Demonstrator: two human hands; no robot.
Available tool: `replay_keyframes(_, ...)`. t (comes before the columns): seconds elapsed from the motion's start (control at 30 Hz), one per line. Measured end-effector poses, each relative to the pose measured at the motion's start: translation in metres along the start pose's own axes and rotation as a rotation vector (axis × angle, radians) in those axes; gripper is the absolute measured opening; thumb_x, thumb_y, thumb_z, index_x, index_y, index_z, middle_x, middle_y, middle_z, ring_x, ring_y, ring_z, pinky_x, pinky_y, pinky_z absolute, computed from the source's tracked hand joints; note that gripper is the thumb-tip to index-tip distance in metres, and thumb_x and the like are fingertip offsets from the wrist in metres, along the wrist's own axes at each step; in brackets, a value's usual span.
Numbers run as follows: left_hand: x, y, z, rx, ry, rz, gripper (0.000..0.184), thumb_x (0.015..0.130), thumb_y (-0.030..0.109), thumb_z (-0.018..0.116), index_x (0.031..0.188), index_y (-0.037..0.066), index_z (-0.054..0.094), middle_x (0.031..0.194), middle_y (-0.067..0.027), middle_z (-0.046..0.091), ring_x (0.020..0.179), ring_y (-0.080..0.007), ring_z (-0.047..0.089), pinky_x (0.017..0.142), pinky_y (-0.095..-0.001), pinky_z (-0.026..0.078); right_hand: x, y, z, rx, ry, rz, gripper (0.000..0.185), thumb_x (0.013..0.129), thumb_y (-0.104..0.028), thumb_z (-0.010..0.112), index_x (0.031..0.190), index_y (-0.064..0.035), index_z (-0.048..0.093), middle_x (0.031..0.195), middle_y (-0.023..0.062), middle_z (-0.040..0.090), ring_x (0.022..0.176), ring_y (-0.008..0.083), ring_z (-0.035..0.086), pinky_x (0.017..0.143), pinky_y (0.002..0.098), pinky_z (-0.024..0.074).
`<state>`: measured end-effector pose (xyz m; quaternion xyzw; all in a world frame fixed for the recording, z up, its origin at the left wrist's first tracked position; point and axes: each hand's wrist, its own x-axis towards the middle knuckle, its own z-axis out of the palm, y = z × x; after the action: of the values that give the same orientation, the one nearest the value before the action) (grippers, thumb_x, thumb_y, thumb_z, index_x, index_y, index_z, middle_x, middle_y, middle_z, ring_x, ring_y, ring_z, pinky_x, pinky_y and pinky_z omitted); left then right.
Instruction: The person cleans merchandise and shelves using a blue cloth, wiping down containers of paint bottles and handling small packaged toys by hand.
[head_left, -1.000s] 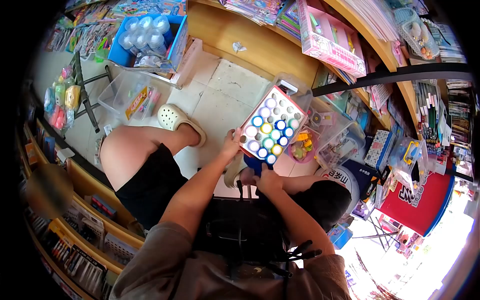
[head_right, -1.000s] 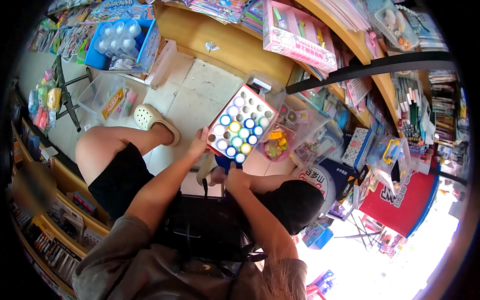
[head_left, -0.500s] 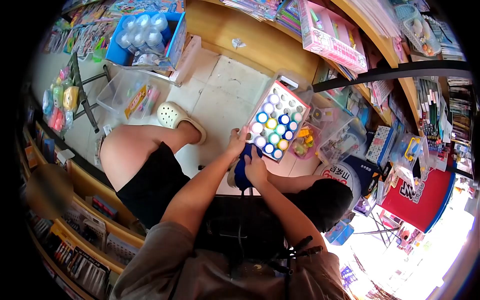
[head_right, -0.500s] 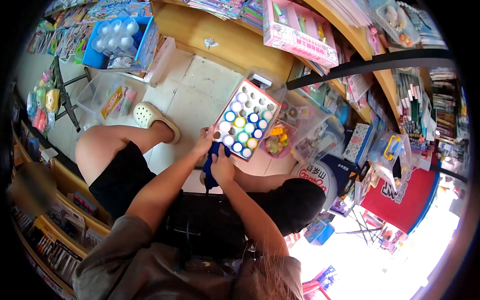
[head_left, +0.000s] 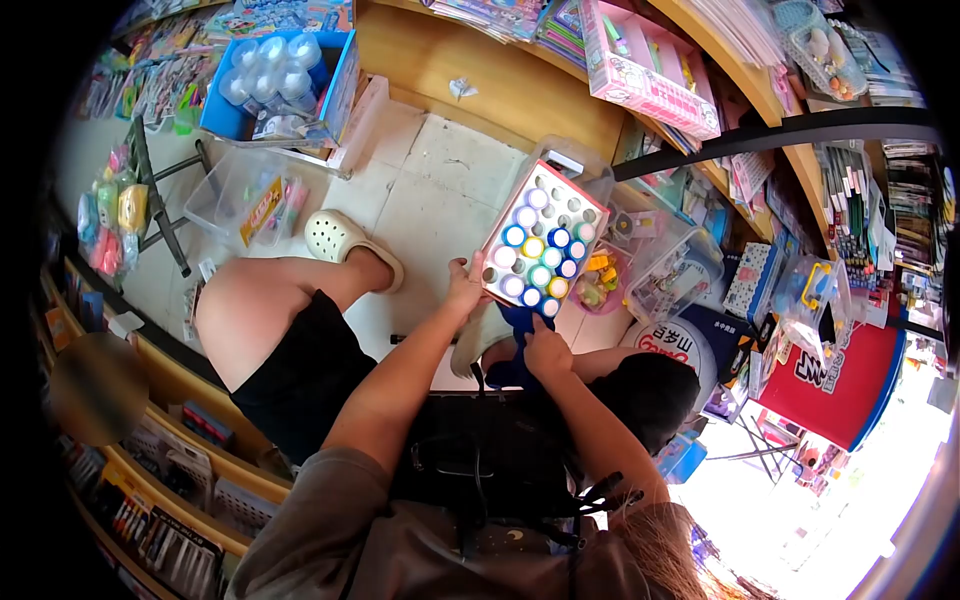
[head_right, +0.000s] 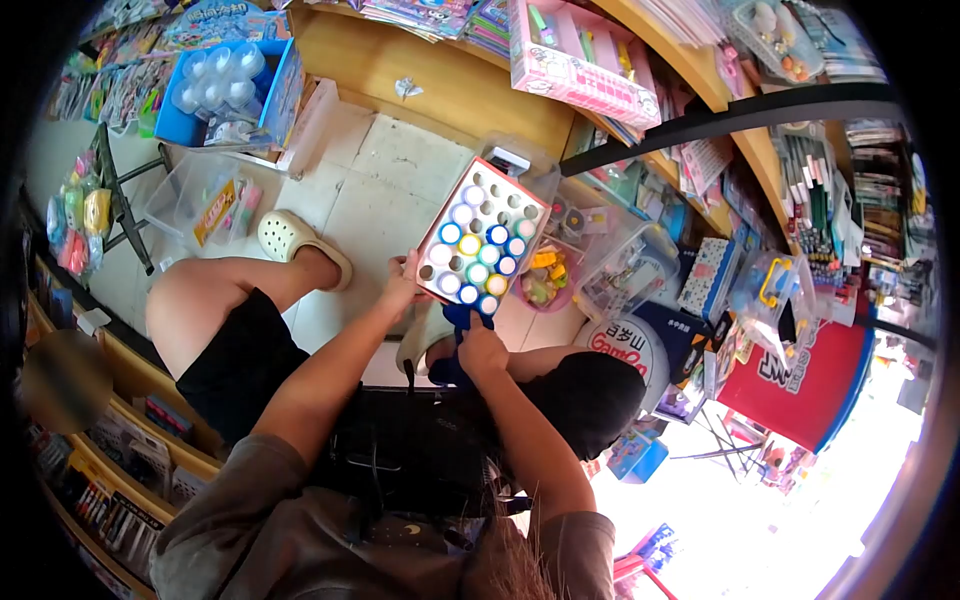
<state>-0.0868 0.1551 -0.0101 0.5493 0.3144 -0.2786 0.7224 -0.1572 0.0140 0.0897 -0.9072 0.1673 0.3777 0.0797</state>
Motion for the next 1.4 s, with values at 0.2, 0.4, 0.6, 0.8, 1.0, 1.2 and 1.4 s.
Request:
replay_keyframes(0.2, -0.004, 0.002, 0.001, -0.015, -0.042, -0.023, 0.083, 0.083, 0.062, 0.047, 0.13, 0.001, 0.016, 0.106, -0.021, 0.053, 0.079, -0.0202, 0.061, 0.059, -0.0302, 0.054, 0.007, 0.018, -0.013, -0.074, 0.054, -0.032, 0.031, 0.083, -0.022, 0.053, 0.11, -0.0064, 0.059, 0.095, 0.0202, 0.064, 0.089, 0.0354, 0.062, 0.08, 0.0432, 0.0484)
replay_keyframes(0.4, 0.005, 0.001, -0.015, -0.075, -0.217, -0.109, 0.088, 0.082, 0.063, 0.048, 0.134, 0.004, 0.009, 0.118, -0.0203, 0.047, 0.097, -0.0238, 0.057, 0.076, -0.0365, 0.053, 0.0, 0.024, -0.033, 0.229, 0.212, -0.179, 0.029, 0.084, -0.026, 0.054, 0.107, -0.009, 0.061, 0.092, 0.0214, 0.064, 0.089, 0.0362, 0.061, 0.078, 0.0445, 0.0478)
replay_keyframes(0.6, 0.002, 0.004, -0.021, -0.041, -0.311, -0.146, 0.08, 0.085, 0.06, 0.046, 0.136, 0.01, 0.011, 0.126, -0.0176, 0.043, 0.109, -0.025, 0.051, 0.084, -0.0397, 0.048, 0.013, -0.064, -0.034, 0.309, 0.218, -0.318, 0.046, 0.086, -0.029, 0.052, 0.127, -0.0086, 0.045, 0.093, 0.0256, 0.062, 0.086, 0.0404, 0.06, 0.075, 0.0465, 0.0475)
replay_keyframes(0.8, 0.002, 0.011, -0.026, 0.019, -0.27, -0.185, 0.076, 0.088, 0.06, 0.04, 0.136, 0.008, 0.012, 0.127, -0.0208, 0.044, 0.115, -0.026, 0.047, 0.091, -0.0399, 0.043, 0.045, -0.087, -0.032, 0.031, -0.117, -0.256, 0.055, 0.082, -0.034, 0.056, 0.125, -0.0015, 0.047, 0.107, 0.0242, 0.059, 0.099, 0.0379, 0.058, 0.084, 0.0423, 0.047)
replay_keyframes(1.0, 0.019, -0.012, -0.03, 0.109, -0.277, -0.079, 0.078, 0.088, 0.06, 0.04, 0.137, 0.005, 0.011, 0.126, -0.0232, 0.044, 0.113, -0.026, 0.048, 0.092, -0.0367, 0.042, 0.066, -0.06, -0.023, 0.092, -0.232, -0.443, 0.048, 0.08, -0.033, 0.06, 0.116, -0.001, 0.054, 0.113, 0.0247, 0.055, 0.104, 0.0358, 0.054, 0.089, 0.0394, 0.0427)
replay_keyframes(1.2, 0.004, 0.008, -0.03, 0.027, -0.226, -0.154, 0.076, 0.086, 0.059, 0.047, 0.136, 0.01, 0.018, 0.122, -0.0162, 0.046, 0.109, -0.0248, 0.049, 0.083, -0.0388, 0.047, 0.047, -0.036, -0.05, 0.318, -0.456, -0.562, 0.035, 0.082, -0.022, 0.061, 0.109, -0.0007, 0.058, 0.098, 0.0141, 0.062, 0.092, 0.0233, 0.059, 0.084, 0.0322, 0.045)
replay_keyframes(1.4, 0.001, 0.015, -0.023, 0.025, -0.298, -0.055, 0.07, 0.085, 0.038, 0.062, 0.136, 0.012, 0.021, 0.115, -0.0123, 0.052, 0.098, -0.0202, 0.056, 0.076, -0.0358, 0.052, 0.002, 0.008, -0.059, 0.688, -0.634, -0.451, 0.03, 0.088, -0.022, 0.058, 0.109, -0.0013, 0.06, 0.097, 0.0052, 0.063, 0.088, 0.0129, 0.057, 0.081, 0.027, 0.0449)
